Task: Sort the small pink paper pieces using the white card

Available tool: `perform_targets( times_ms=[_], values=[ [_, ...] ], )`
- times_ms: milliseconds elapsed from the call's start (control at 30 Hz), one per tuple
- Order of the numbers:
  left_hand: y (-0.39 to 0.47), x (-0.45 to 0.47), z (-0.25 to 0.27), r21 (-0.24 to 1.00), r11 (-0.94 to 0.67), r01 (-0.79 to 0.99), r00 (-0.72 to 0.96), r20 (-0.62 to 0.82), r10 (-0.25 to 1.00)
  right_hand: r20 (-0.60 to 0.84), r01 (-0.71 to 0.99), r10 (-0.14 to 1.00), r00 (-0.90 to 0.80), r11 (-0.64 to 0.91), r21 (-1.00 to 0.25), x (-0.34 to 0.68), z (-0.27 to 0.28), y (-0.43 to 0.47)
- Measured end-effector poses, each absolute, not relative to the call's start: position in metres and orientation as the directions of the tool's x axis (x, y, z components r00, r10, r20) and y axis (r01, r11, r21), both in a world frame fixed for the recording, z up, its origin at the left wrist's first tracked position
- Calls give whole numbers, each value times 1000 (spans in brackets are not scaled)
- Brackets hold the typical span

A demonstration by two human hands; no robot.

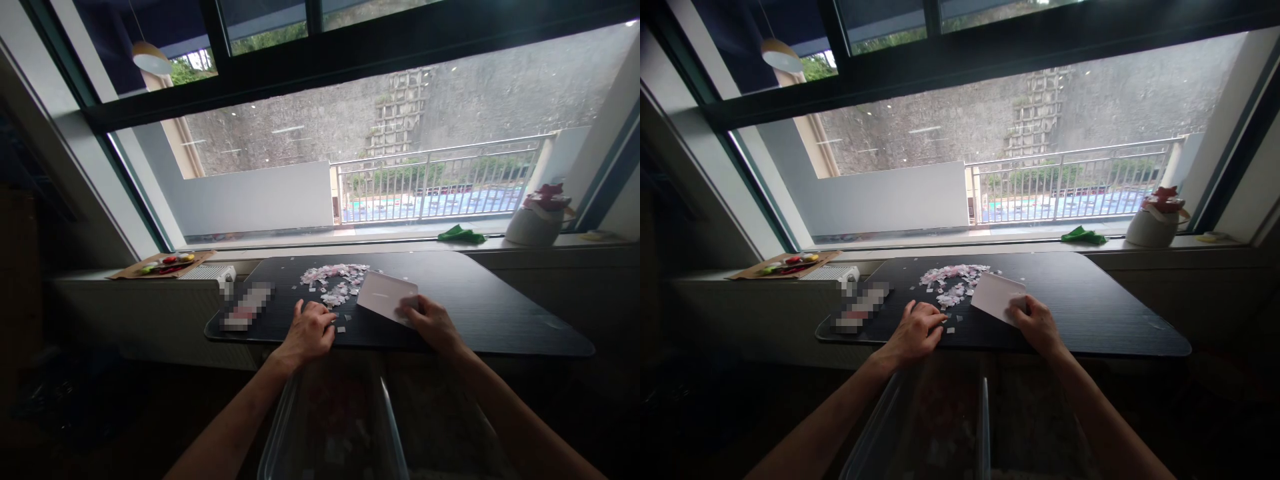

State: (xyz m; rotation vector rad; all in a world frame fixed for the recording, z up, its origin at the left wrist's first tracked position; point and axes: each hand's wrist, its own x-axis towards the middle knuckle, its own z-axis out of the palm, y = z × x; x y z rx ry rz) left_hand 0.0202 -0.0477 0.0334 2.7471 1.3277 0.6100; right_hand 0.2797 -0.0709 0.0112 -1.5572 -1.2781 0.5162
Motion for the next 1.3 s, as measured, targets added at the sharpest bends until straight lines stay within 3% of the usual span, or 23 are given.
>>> perform_targets(
  times_ms=[133,367,533,633,867,1300],
  values=[
    [-46,14,33,147,-604,784,535,335,776,272,480,896,351,77,-874,280,10,-71],
    [-57,27,31,181,-684,707,617,313,722,276,487,889,364,71,-871,283,12,-69],
    [-46,22,30,228,-647,727,547,377,747,213,297,902,376,100,-950,276,16,-85],
    [-36,8,26,227,-601,766,476,428,768,168,215,944,284,108,-971,263,18,-103],
    [-25,0,7,268,-562,782,375,517,769,129,357,959,252,32,-933,259,26,-124],
    [-30,4,4,198,-581,790,384,579,720,267,599,916,300,37,-800,260,32,-113]
  ],
)
